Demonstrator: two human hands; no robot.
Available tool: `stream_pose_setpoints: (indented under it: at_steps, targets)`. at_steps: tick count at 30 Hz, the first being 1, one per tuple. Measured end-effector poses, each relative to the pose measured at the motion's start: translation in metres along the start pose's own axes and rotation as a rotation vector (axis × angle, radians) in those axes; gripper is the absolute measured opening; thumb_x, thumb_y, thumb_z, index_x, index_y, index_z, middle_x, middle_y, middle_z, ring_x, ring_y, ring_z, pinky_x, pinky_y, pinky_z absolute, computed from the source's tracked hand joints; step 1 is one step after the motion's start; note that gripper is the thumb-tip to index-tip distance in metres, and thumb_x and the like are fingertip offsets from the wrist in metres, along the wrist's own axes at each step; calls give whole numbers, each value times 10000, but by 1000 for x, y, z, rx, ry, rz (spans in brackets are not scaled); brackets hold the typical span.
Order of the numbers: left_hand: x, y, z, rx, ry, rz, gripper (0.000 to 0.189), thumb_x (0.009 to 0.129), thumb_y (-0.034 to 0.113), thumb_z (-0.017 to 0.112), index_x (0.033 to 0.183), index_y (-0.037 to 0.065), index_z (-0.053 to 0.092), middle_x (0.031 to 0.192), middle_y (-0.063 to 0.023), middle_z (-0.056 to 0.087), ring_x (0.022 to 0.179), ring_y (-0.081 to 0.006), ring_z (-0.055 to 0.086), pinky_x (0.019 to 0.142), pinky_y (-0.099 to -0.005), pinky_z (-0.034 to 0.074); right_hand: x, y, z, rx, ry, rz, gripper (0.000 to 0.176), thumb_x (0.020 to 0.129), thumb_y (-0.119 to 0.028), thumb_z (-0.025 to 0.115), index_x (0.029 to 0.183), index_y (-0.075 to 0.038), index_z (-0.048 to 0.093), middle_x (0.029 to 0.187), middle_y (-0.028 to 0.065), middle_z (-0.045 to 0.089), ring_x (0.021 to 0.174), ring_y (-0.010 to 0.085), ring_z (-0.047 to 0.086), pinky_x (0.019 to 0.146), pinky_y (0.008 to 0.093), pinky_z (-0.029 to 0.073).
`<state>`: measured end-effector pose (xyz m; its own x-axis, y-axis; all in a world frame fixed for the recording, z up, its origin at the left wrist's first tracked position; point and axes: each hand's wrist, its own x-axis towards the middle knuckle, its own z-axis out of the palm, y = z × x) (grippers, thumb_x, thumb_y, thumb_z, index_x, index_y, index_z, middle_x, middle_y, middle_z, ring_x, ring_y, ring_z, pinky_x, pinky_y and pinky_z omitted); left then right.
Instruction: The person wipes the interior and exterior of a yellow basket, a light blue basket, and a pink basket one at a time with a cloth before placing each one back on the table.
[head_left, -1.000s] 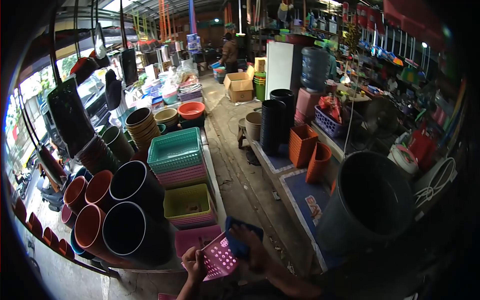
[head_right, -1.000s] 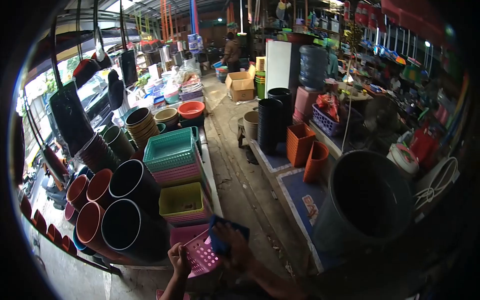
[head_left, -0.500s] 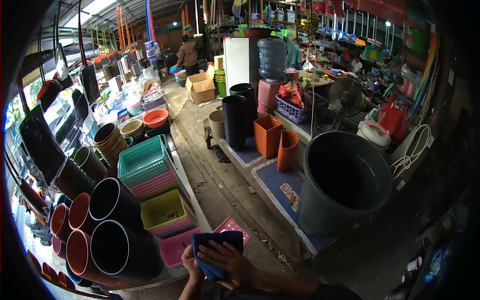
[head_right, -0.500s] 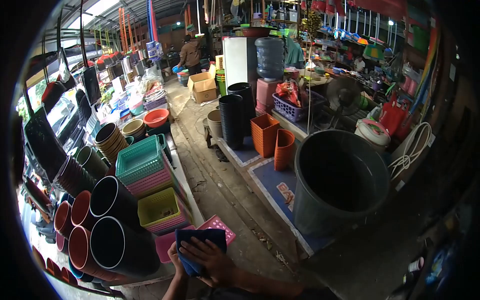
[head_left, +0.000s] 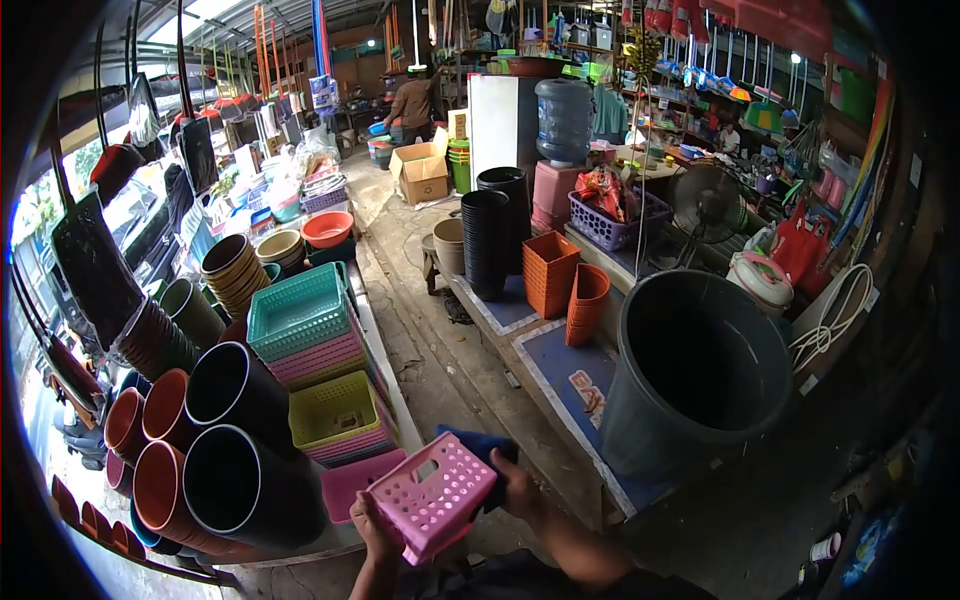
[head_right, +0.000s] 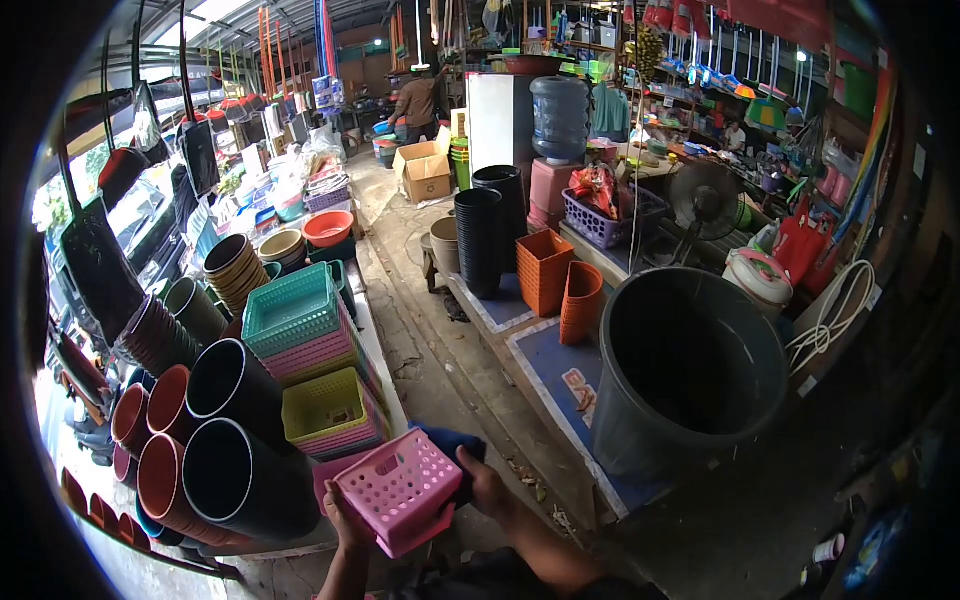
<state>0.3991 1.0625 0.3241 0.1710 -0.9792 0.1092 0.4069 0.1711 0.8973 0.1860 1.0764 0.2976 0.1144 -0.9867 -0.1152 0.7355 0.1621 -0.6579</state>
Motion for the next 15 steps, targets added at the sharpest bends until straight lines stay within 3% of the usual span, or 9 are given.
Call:
stream_pose_setpoints:
  at_steps: [2, 3, 4, 6, 7, 10, 12, 15]
  targets:
    - [-1, 16, 16, -242, 117, -120, 544, 1009, 502, 432, 975, -15, 598, 855, -76, 645, 721, -163, 632, 644, -295, 523, 8, 31, -28, -157, -23, 86, 523, 1040, -430, 364, 1336, -25, 511, 1181, 85, 639, 1069, 166, 613, 947, 317, 474]
    - [8, -2, -16, -273, -57, -187, 636, 1000, 558, 379, 1205, -24, 536, 1105, -149, 635, 954, -253, 664, 843, -371, 554, 9, 42, -39, -142, -45, 162, 522, 1045, -421, 344, 1350, -30, 505, 1205, 81, 631, 1119, 169, 594, 985, 322, 454]
    - [9, 2, -14, -269, -60, -190, 636, 1000, 558, 379, 1205, -24, 536, 1105, -149, 635, 954, -253, 664, 843, -371, 554, 7, 43, -35, -137, -42, 161, 522, 1045, -421, 344, 1350, -30, 505, 1205, 81, 631, 1119, 169, 594, 985, 322, 454]
    - [12, 13, -8, -355, -22, -281, 690, 989, 598, 356, 1249, -23, 507, 1166, -156, 605, 1024, -263, 634, 889, -401, 525, 0, 38, -17, -275, 127, 342, 409, 1020, -247, 354, 1325, -38, 529, 1231, 94, 614, 1133, 172, 590, 966, 334, 472]
    - [17, 4, -19, -353, -93, -265, 739, 977, 630, 334, 1294, -23, 470, 1232, -169, 567, 1091, -278, 601, 946, -429, 492, 2, 49, -29, -272, 128, 343, 409, 1020, -247, 354, 1325, -38, 529, 1231, 94, 614, 1133, 172, 590, 966, 334, 472]
    - [19, -2, -23, -421, -33, -321, 698, 982, 607, 360, 1263, -18, 496, 1180, -161, 598, 1025, -265, 632, 897, -404, 521, 8, 82, -65, -264, 39, 266, 415, 1020, -245, 343, 1345, -43, 506, 1244, 95, 611, 1126, 175, 596, 963, 332, 475]
    - [24, -17, -37, -384, -48, -315, 681, 983, 598, 372, 1249, -15, 505, 1150, -153, 611, 989, -254, 643, 872, -390, 533, 7, 84, -73, -181, 42, 335, 540, 1049, -440, 324, 1361, -39, 504, 1291, 72, 597, 1149, 149, 571, 1002, 311, 430]
    - [18, -19, -29, -289, -11, -251, 609, 993, 563, 400, 1166, -3, 543, 1051, -121, 645, 892, -214, 667, 799, -344, 564, 8, 66, -63, -335, 121, 313, 533, 1046, -438, 348, 1356, -36, 513, 1261, 68, 607, 1122, 128, 574, 972, 303, 439]
